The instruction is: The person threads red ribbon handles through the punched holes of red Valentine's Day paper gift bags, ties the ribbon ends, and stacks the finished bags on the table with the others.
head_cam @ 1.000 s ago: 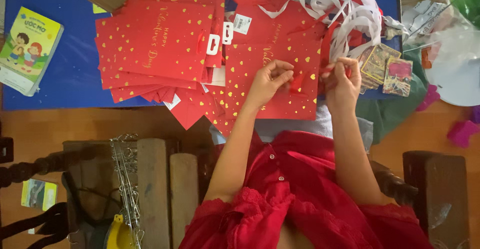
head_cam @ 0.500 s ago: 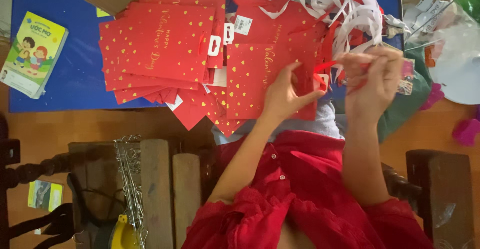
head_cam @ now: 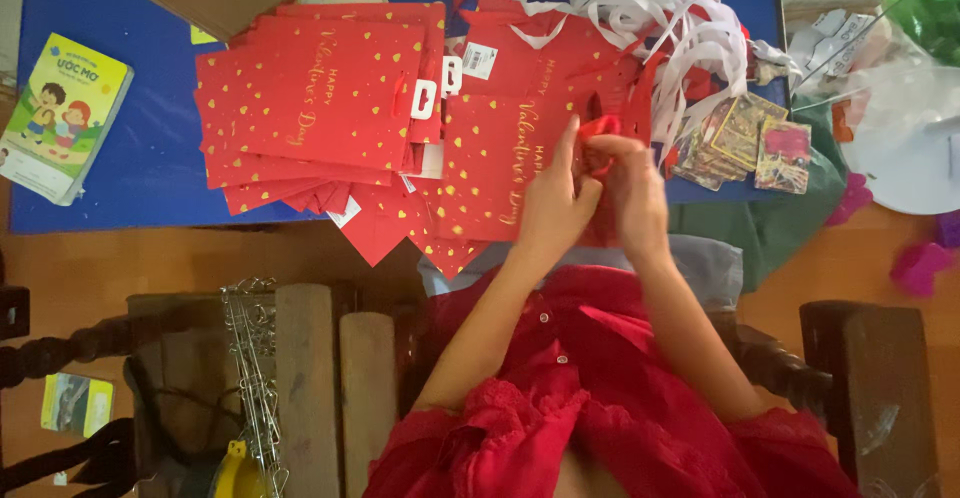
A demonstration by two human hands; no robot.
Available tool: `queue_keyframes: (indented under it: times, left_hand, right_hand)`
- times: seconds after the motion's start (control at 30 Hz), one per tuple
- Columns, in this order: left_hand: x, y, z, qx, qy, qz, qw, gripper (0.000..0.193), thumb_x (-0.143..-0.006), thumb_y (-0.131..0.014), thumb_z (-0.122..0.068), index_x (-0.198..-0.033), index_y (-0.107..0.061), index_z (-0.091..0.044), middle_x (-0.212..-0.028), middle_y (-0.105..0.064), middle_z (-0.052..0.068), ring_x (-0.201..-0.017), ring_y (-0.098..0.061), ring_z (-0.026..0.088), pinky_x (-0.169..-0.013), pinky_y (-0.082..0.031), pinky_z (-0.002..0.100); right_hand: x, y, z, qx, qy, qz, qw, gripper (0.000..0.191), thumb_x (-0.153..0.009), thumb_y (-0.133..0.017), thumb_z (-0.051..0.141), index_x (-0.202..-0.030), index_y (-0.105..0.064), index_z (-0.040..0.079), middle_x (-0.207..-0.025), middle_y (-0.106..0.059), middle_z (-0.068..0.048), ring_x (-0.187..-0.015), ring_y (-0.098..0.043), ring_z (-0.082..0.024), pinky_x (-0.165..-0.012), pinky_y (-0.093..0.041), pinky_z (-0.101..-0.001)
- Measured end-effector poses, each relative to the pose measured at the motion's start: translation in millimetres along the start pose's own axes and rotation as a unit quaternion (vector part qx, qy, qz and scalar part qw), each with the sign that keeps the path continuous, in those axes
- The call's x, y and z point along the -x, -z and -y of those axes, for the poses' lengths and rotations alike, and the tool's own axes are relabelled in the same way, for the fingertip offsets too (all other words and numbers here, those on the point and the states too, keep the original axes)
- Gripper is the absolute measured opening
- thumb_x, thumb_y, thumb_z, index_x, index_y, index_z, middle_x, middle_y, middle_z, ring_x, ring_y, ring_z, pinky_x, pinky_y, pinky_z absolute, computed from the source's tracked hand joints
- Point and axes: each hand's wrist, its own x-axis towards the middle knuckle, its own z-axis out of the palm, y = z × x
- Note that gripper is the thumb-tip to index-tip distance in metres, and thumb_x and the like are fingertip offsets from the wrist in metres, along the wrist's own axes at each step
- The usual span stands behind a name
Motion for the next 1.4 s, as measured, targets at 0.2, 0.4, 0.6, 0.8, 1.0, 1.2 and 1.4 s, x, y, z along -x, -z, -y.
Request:
queue_keyframes:
  times: [0.2, 0.4, 0.6, 0.8, 1.0, 1.2, 1.4]
  left_hand:
    - [19.2, 32.1, -40.9, 0.018, -0.062, -0.036, 0.997, 0.072, -0.090, -0.060, -0.007, -0.159, -0.038, -0.012, -0.073, -0.056, 0.009, -0.059, -0.062, 0.022, -0.060, -0.052, 0.037]
    - [23.8, 54.2, -57.5, 0.031, -0.122, -0.095, 0.988, 0.066, -0.094, -0.060, 0.000, -0.157, -0.044, -0.010, -0.071, -0.047, 0.002, -0.059, -0.051, 0.011, -0.060, -0.049, 0.029]
    - [26.5, 63.7, -65.4, 0.052, -0.125, -0.090, 0.987, 0.061, -0.096, -0.060, 0.001, -0.155, -0.045, -0.008, -0.070, -0.046, 0.000, -0.060, -0.047, 0.010, -0.061, -0.047, 0.028]
    - [42.5, 69.5, -80.1, 0.080, -0.121, -0.011, 0.989, 0.058, -0.094, -0.060, 0.001, -0.151, -0.052, -0.007, -0.069, -0.044, 0.001, -0.059, -0.045, 0.009, -0.058, -0.043, 0.027]
    - [37.9, 74.1, -74.0, 0.072, -0.140, -0.057, 0.986, 0.054, -0.096, -0.058, 0.001, -0.150, -0.052, -0.006, -0.071, -0.044, -0.001, -0.060, -0.045, 0.008, -0.058, -0.044, 0.026]
    - [35.5, 72.2, -66.4, 0.089, -0.127, -0.083, 0.984, 0.054, -0.098, -0.056, 0.002, -0.151, -0.049, -0.004, -0.073, -0.039, -0.001, -0.062, -0.041, 0.007, -0.059, -0.043, 0.025]
    - [37.7, 69.4, -65.8, 0.111, -0.099, -0.078, 0.986, 0.055, -0.097, -0.055, 0.002, -0.151, -0.049, -0.003, -0.075, -0.040, -0.001, -0.064, -0.042, 0.006, -0.059, -0.043, 0.024]
  right_hand:
    - [-4.8, 4.6, -2.0, -0.051, -0.026, 0.150, 0.987, 0.056, -0.113, -0.026, 0.042, -0.142, -0.053, 0.004, -0.129, -0.064, -0.008, -0.118, -0.063, -0.014, -0.109, -0.047, -0.0281]
    - [-1.9, 12.4, 9.7, 0.100, -0.102, 0.224, 0.964, 0.046, -0.112, -0.039, 0.035, -0.134, -0.061, 0.000, -0.123, -0.068, -0.009, -0.113, -0.061, -0.016, -0.100, -0.050, -0.0346]
    - [10.1, 13.5, 49.7, 0.305, -0.021, 0.206, 0.930, 0.038, -0.101, -0.051, 0.022, -0.134, -0.059, 0.007, -0.108, -0.071, -0.016, -0.097, -0.069, -0.024, -0.084, -0.053, -0.0373]
    - [8.6, 8.9, 75.9, 0.482, -0.150, 0.351, 0.788, 0.026, -0.098, -0.061, 0.027, -0.110, -0.070, 0.005, -0.095, -0.075, -0.022, -0.092, -0.075, -0.038, -0.081, -0.056, -0.0448]
    - [17.4, 6.7, 110.6, 0.353, 0.155, 0.316, 0.867, 0.023, -0.084, -0.056, 0.004, -0.104, -0.066, 0.001, -0.118, -0.067, -0.020, -0.106, -0.066, -0.039, -0.086, -0.052, -0.0425]
    - [37.1, 15.7, 143.8, 0.329, 0.150, 0.271, 0.892, 0.038, -0.080, -0.047, -0.010, -0.105, -0.071, 0.004, -0.135, -0.069, -0.011, -0.118, -0.070, -0.030, -0.095, -0.054, -0.0351]
    - [43.4, 9.9, 148.8, 0.176, 0.158, 0.206, 0.950, 0.040, -0.096, -0.043, -0.010, -0.126, -0.065, 0.004, -0.154, -0.054, -0.016, -0.133, -0.064, -0.032, -0.112, -0.052, -0.0363]
